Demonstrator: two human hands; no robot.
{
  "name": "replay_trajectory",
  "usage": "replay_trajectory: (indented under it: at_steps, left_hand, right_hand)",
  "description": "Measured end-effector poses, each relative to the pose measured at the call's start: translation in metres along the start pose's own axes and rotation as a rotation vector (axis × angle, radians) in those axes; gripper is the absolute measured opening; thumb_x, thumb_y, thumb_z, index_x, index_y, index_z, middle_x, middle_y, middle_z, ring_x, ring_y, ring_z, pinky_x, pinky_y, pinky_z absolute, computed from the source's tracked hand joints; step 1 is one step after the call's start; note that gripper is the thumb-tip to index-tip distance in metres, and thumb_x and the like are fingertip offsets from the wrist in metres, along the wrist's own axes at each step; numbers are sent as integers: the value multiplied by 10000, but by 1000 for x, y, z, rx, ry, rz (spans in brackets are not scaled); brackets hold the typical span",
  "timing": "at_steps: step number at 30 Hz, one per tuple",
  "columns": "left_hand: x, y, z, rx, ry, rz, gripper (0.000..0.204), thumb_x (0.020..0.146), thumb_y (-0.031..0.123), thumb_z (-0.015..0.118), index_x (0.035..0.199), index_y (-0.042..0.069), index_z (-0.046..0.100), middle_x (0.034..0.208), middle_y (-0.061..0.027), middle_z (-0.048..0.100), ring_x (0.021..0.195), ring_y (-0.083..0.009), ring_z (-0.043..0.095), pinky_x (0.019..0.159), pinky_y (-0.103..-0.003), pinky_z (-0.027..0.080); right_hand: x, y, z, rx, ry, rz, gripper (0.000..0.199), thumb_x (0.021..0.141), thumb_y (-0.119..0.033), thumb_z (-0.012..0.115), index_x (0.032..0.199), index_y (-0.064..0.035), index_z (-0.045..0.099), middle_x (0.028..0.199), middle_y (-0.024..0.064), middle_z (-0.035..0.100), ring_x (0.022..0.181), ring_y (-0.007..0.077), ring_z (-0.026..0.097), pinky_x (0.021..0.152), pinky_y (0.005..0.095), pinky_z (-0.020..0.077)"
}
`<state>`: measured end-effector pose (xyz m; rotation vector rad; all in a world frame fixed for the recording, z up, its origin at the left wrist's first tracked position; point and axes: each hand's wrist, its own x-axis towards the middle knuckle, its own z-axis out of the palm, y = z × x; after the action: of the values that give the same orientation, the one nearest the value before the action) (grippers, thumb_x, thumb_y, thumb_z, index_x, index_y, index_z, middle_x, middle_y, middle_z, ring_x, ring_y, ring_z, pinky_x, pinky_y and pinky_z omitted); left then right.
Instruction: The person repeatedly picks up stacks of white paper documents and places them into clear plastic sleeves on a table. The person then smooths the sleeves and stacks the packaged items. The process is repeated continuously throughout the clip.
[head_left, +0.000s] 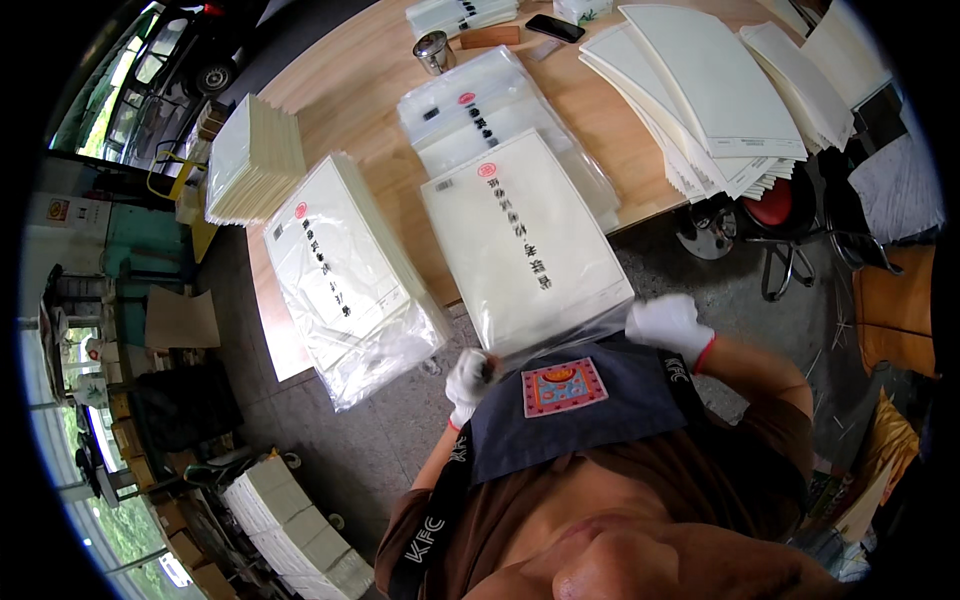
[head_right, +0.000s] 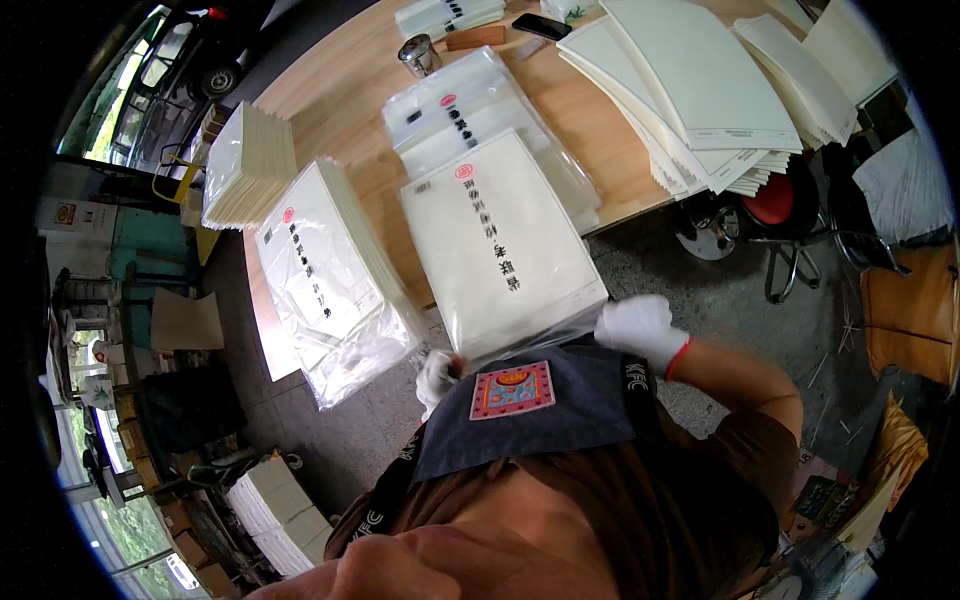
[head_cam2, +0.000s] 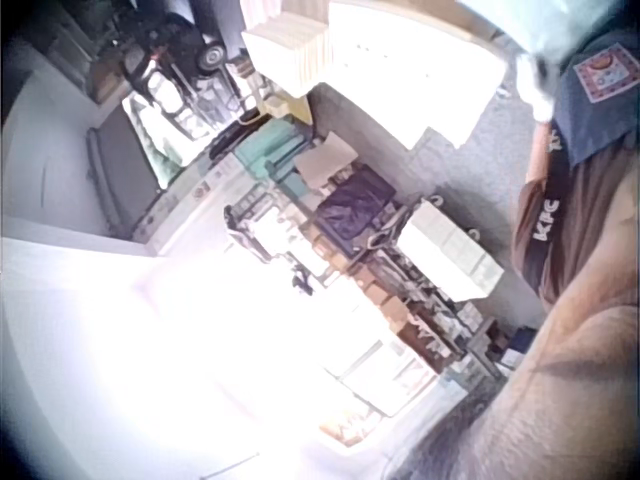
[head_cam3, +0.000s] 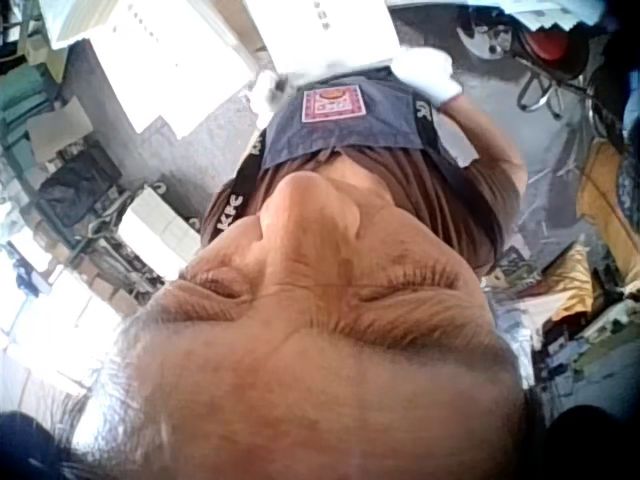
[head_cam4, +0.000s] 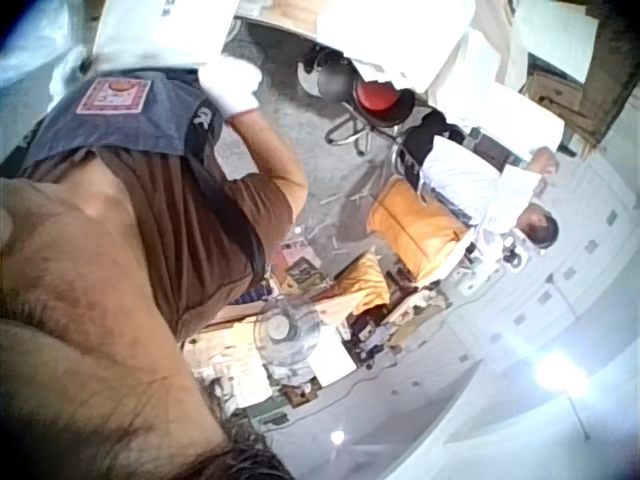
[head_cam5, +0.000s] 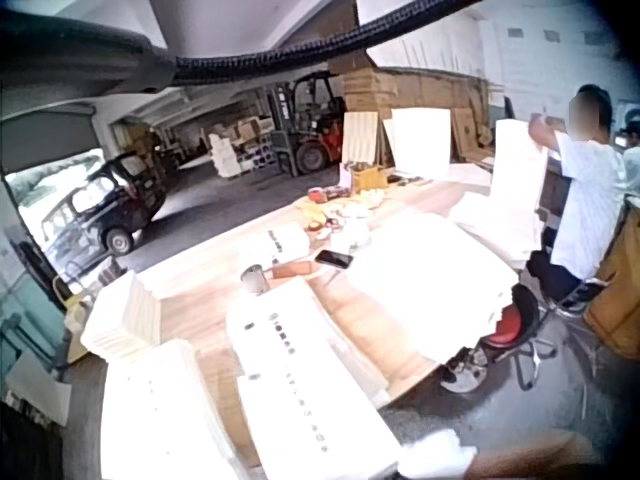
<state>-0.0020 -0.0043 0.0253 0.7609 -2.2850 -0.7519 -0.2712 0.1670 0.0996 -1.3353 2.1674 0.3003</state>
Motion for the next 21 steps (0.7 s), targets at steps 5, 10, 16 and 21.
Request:
replay_trajectory:
  at_steps: [5,10,16,21]
  left_hand:
    - [23,-13,25,92,-4,76,181,674,17,651,722,101,498,674,-87,499,552,-279,539,489,-368,427]
    - [20,-50,44,246,-6,37,160,713,32,611,803,81,489,783,-132,517,594,-337,544,492,-425,450]
    - [-55,-112,46,-829,248,-707,275,804,87,541,1068,11,530,1035,-104,574,868,-187,578,710,-278,490]
    - [-4,-112,62,-590,-58,-915,505,845,187,602,1272,-34,447,1133,-163,555,993,-241,549,817,-340,467]
  right_hand:
    - [34,1,34,28,335,-172,298,779,-287,482,627,-74,626,576,125,610,438,317,569,409,462,441]
    - [39,16,10,63,263,-149,282,733,-251,478,663,-50,662,682,211,620,534,340,602,496,438,474]
    - [94,69,85,1155,185,-18,327,917,-332,482,944,-30,606,776,79,638,719,126,612,609,277,482]
    - [143,24,123,1641,-39,-121,476,917,-291,556,1310,-42,455,1160,70,579,991,159,570,809,277,486]
